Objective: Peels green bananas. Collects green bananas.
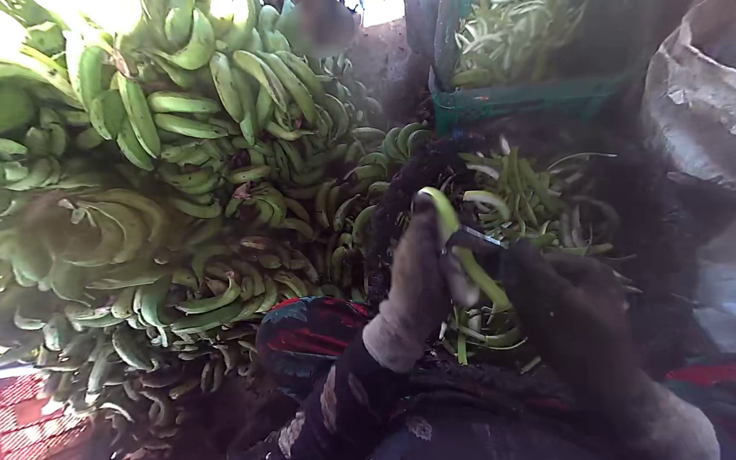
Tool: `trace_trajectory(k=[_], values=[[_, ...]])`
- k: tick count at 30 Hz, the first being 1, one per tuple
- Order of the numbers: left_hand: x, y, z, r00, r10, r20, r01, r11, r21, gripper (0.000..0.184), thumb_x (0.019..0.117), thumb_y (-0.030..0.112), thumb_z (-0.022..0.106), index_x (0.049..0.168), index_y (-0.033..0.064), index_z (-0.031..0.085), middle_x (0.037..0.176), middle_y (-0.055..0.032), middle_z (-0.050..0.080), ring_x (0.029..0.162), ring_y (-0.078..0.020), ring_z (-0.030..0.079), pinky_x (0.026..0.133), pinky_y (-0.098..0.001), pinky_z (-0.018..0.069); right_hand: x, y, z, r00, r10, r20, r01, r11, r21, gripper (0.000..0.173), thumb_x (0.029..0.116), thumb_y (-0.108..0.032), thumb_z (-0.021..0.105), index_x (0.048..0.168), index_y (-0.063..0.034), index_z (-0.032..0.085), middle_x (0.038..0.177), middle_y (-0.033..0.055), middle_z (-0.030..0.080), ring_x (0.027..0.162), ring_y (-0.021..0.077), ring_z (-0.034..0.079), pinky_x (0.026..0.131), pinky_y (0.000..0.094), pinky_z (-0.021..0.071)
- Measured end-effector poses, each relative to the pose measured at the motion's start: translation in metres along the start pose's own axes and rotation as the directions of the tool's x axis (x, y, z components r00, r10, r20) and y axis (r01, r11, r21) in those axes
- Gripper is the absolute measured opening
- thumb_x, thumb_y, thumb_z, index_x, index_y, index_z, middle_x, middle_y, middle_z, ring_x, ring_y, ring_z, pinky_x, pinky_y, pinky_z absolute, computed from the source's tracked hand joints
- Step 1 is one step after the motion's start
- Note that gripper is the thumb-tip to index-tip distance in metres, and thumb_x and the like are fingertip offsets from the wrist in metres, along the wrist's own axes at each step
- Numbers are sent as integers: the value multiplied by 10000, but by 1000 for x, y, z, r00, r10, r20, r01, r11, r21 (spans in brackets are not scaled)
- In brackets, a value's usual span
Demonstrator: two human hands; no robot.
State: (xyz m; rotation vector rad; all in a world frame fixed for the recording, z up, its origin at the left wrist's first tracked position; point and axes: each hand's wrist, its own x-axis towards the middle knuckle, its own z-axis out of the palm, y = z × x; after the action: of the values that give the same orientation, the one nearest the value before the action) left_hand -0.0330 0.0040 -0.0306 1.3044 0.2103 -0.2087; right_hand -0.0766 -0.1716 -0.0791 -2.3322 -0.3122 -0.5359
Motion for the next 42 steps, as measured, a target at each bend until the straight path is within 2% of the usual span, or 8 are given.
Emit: trace_trajectory(k=[3,7,14,22,26,30,35,42], values=[[-8,-26,-12,972,36,231,-122,923,366,755,1016,651,277,1405,42,493,966,-16,661,785,-52,629,693,-259,565,17,28,-5,917,214,336,-232,973,13,430,1040,-341,508,1444,-227,598,1111,183,707,987,373,685,827,617,535],[-13,-18,-29,987,-67,149,82,992,-98,593,1030,567,411,1346,84,547,896,-60,692,721,-125,675,658,-294,602,-5,36,-1,364,367,856,-458,871,-179,461,1105,-372,388,1402,-85,593,1203,237,680,1115,423,657,958,654,477],[-2,5,-33,978,-158,-136,123,964,-237,484,1095,482,283,1220,145,607,929,-49,688,806,-146,684,707,-342,603,-7,13,-13,980,33,196,-89,954,285,375,1018,-350,575,1367,-258,678,1159,82,698,1058,209,647,913,491,515],[-19,-11,-19,990,45,137,-66,987,147,457,1083,381,312,1329,104,578,1081,-9,676,963,-64,652,853,-282,570,9,32,-7,947,197,256,-199,980,-15,429,1013,-384,552,1378,-184,657,1079,195,704,972,388,675,819,616,522],[-18,-4,-36,994,-106,9,106,984,-140,483,1109,340,236,1155,56,624,874,-73,685,775,-142,683,722,-312,600,-3,41,-25,499,476,724,-395,869,-299,491,1092,-449,375,1373,-140,634,1194,242,693,1131,461,650,941,687,456],[-17,-8,-50,983,-183,16,180,947,-267,465,1107,371,258,1085,111,643,826,-34,669,734,-105,671,676,-265,590,-21,38,-22,920,92,380,-158,976,147,393,1018,-389,541,1369,-278,679,1133,94,711,1056,279,655,928,596,482],[-15,3,-40,989,-133,-65,129,990,-54,502,1093,495,286,1239,156,627,948,-19,690,826,-88,678,734,-275,593,-7,24,-38,948,-96,304,-31,922,386,375,1031,-405,573,1402,-451,607,1208,-40,656,1146,99,575,1041,394,428],[-16,-24,-16,979,201,26,-198,926,322,546,1093,424,247,1382,57,530,1133,-43,652,989,-51,630,876,-282,550,6,15,-13,987,23,159,-52,983,176,359,979,-368,603,1305,-274,721,1061,97,702,983,264,648,834,555,488]])
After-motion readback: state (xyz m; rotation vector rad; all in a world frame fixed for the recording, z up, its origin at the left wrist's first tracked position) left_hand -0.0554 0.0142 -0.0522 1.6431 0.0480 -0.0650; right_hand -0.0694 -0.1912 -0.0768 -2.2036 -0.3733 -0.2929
